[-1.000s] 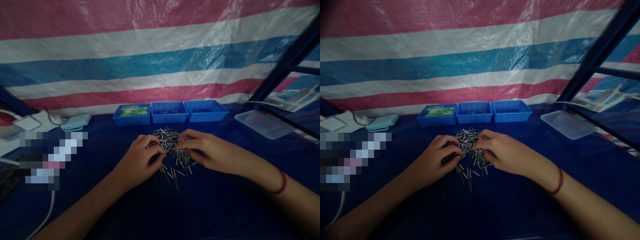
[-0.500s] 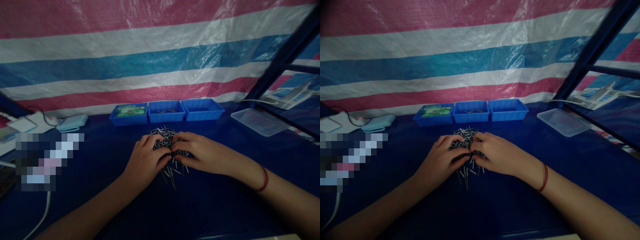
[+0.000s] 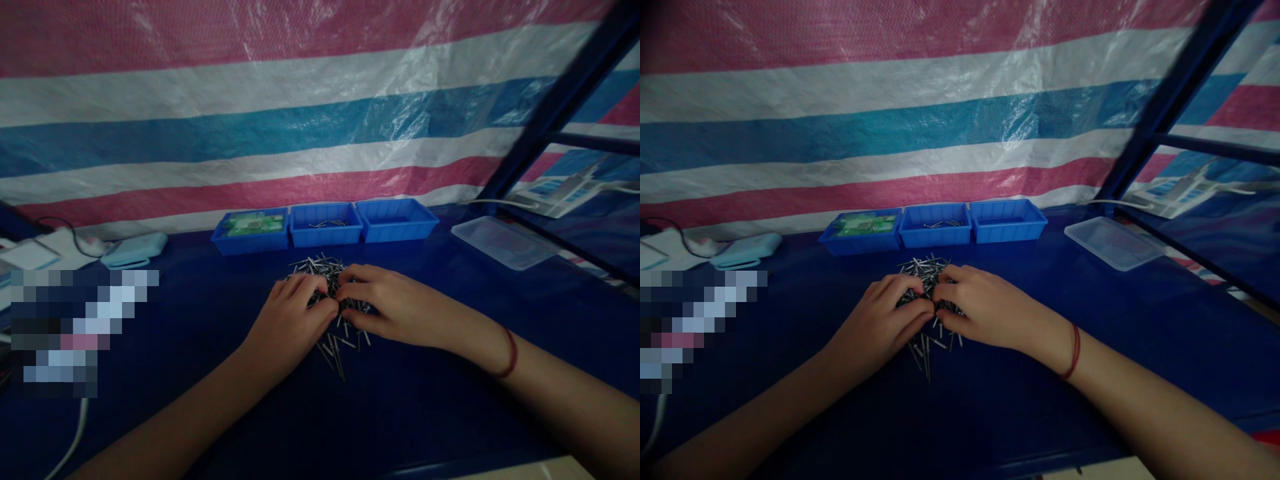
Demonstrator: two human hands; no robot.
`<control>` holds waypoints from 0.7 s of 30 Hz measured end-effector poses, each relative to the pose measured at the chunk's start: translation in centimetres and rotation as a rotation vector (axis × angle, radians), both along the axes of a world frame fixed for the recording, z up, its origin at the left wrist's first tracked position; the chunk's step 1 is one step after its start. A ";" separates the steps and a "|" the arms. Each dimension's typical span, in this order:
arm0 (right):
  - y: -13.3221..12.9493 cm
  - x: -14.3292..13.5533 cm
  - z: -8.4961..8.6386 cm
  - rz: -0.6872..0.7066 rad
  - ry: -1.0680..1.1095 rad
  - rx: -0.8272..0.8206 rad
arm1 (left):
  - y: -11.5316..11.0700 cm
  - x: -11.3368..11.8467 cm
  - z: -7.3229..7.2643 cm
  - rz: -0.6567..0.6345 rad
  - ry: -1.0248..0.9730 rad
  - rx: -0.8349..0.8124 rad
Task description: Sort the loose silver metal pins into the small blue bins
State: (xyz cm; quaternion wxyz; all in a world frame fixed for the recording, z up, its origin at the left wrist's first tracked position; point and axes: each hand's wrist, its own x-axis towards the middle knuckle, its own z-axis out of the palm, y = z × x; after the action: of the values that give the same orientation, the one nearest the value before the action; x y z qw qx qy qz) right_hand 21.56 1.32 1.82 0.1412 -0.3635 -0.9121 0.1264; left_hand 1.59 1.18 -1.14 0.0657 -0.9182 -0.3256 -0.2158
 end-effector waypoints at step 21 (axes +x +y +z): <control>-1.6 -2.3 0.6 -0.173 0.842 -0.513 | -2.0 -0.5 0.8 0.055 -0.567 -0.282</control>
State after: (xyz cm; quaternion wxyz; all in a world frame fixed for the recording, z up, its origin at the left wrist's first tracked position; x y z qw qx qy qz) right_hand 19.25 -0.29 2.44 0.4133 -0.3784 -0.6817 0.4704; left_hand 1.07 -0.80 -0.38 -0.1499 -0.8125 -0.3823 -0.4138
